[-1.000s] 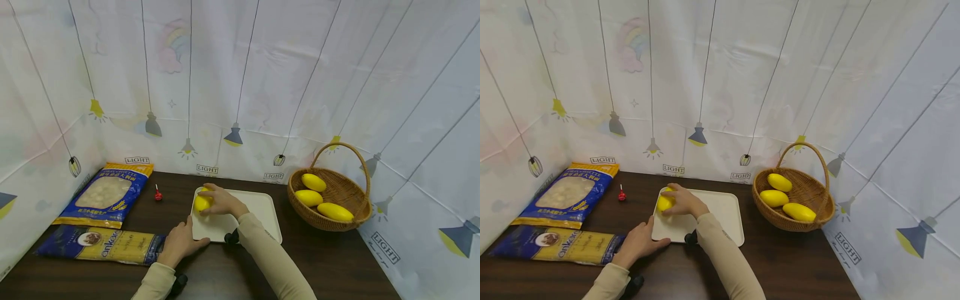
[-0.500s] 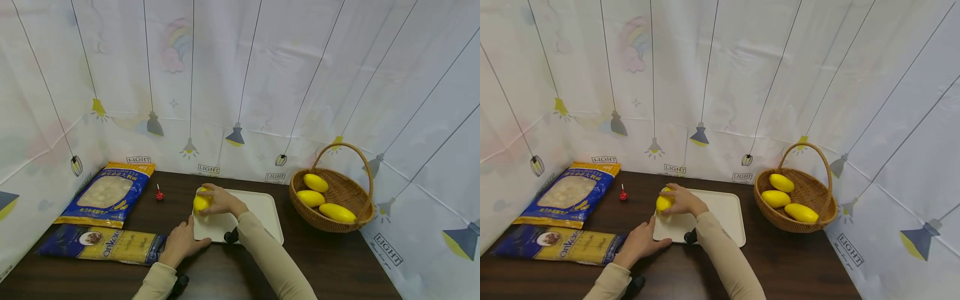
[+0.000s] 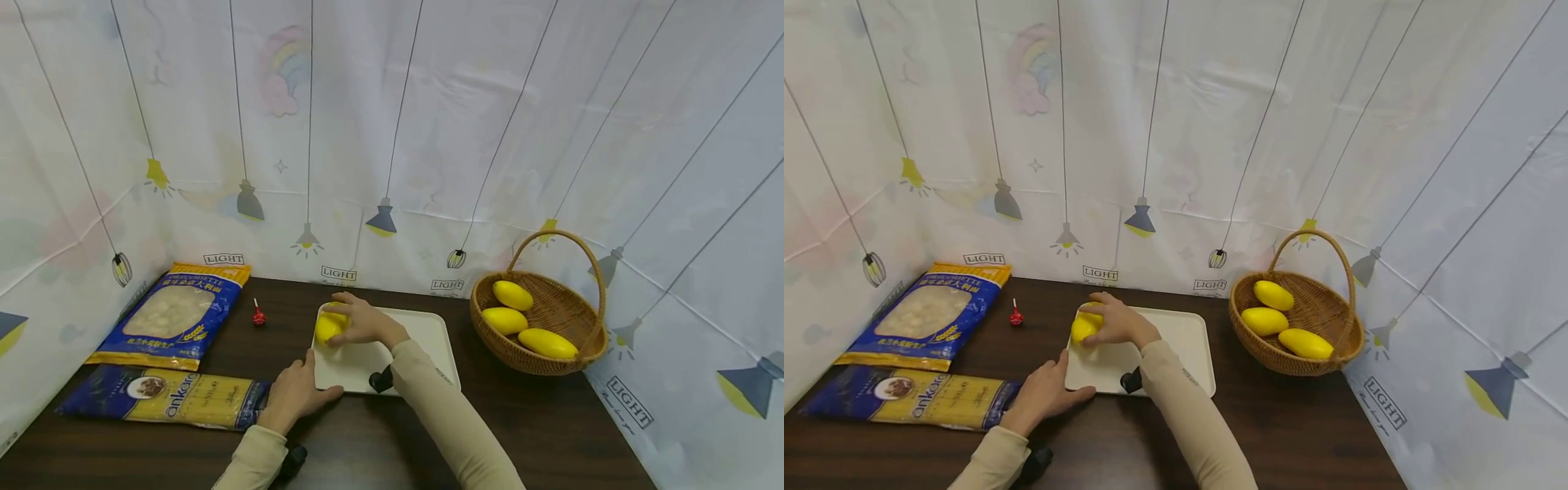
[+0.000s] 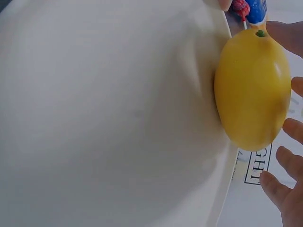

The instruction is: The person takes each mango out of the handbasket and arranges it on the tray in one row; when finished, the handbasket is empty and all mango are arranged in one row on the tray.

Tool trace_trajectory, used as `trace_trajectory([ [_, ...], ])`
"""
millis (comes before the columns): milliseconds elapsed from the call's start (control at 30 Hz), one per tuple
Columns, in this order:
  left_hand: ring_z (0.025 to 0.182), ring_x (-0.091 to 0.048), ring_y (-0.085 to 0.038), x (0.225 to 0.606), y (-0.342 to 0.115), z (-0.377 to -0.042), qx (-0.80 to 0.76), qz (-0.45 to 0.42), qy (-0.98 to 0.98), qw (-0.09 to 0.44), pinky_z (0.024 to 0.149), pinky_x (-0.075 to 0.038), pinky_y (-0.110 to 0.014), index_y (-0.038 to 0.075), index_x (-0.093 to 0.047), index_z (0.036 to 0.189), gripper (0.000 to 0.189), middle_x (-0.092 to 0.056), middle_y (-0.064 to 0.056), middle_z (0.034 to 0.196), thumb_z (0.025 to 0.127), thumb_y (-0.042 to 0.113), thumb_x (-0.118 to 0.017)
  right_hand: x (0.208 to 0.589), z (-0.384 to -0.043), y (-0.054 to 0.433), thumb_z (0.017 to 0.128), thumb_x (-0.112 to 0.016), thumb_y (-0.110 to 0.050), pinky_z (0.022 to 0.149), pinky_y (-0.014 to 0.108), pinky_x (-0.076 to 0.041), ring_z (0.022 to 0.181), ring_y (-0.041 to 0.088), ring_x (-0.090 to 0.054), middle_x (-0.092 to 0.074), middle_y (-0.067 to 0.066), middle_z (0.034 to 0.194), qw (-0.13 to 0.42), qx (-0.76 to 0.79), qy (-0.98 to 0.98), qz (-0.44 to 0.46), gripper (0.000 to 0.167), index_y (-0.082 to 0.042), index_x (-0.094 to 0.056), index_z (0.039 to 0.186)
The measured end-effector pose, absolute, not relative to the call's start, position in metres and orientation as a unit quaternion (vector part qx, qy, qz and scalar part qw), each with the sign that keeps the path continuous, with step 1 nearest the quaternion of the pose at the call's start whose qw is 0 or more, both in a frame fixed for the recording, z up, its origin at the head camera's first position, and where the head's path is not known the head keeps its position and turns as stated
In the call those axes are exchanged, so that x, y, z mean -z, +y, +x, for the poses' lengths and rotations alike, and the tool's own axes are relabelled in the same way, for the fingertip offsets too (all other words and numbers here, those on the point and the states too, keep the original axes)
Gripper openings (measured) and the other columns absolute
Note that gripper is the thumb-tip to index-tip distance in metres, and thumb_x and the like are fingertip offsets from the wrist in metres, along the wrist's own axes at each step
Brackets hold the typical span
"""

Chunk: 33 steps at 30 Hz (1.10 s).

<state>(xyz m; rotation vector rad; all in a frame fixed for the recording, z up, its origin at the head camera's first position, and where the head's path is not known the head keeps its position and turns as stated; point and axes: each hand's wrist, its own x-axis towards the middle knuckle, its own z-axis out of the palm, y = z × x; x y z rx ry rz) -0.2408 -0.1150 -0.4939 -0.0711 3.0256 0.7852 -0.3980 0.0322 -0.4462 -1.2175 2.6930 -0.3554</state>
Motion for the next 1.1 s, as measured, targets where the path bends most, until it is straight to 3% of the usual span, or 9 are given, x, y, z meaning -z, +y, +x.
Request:
trace_trajectory([
  [333, 0.109, -0.064, -0.043, 0.495, -0.114, -0.242, -0.255, -0.03, 0.967, 0.01, 0.09, -0.055, -0.056, -0.007, -0.036, 0.151, 0.105, -0.058, -0.033, 0.133, 0.081, 0.062, -0.073, 0.424, -0.393, 0.052, 0.084, -0.073, -0.052, 0.12, 0.057, -0.032, 0.154, 0.034, -0.027, -0.024, 0.006, 0.168, 0.085, 0.129, 0.908, -0.389, 0.076, -0.026, -0.047, 0.151],
  [533, 0.109, -0.064, -0.043, 0.496, -0.114, -0.243, -0.254, -0.034, 0.967, 0.017, 0.09, -0.055, -0.056, -0.007, -0.036, 0.151, 0.107, -0.058, -0.032, 0.132, 0.08, 0.063, -0.073, 0.405, -0.391, 0.071, 0.087, -0.071, -0.051, 0.12, 0.058, -0.032, 0.154, 0.035, -0.027, -0.026, 0.009, 0.167, 0.073, 0.126, 0.91, -0.388, 0.076, -0.021, -0.046, 0.152],
  [767, 0.11, -0.064, -0.043, 0.498, -0.114, -0.244, -0.251, -0.035, 0.967, 0.02, 0.092, -0.054, -0.056, -0.008, -0.036, 0.151, 0.107, -0.058, -0.033, 0.133, 0.08, 0.063, -0.074, 0.388, -0.394, 0.104, 0.088, -0.068, -0.055, 0.116, 0.059, -0.037, 0.153, 0.036, -0.028, -0.026, 0.009, 0.167, 0.055, 0.121, 0.923, -0.362, 0.076, -0.026, -0.042, 0.154],
  [1100, 0.105, -0.065, -0.041, 0.497, -0.114, -0.242, -0.249, -0.03, 0.968, 0.011, 0.087, -0.055, -0.054, -0.009, -0.036, 0.15, 0.107, -0.06, -0.032, 0.128, 0.079, 0.061, -0.075, 0.361, -0.397, 0.164, 0.091, -0.066, -0.055, 0.116, 0.065, -0.033, 0.152, 0.041, -0.028, -0.026, 0.011, 0.166, 0.028, 0.127, 0.938, -0.321, 0.077, -0.023, -0.04, 0.155],
])
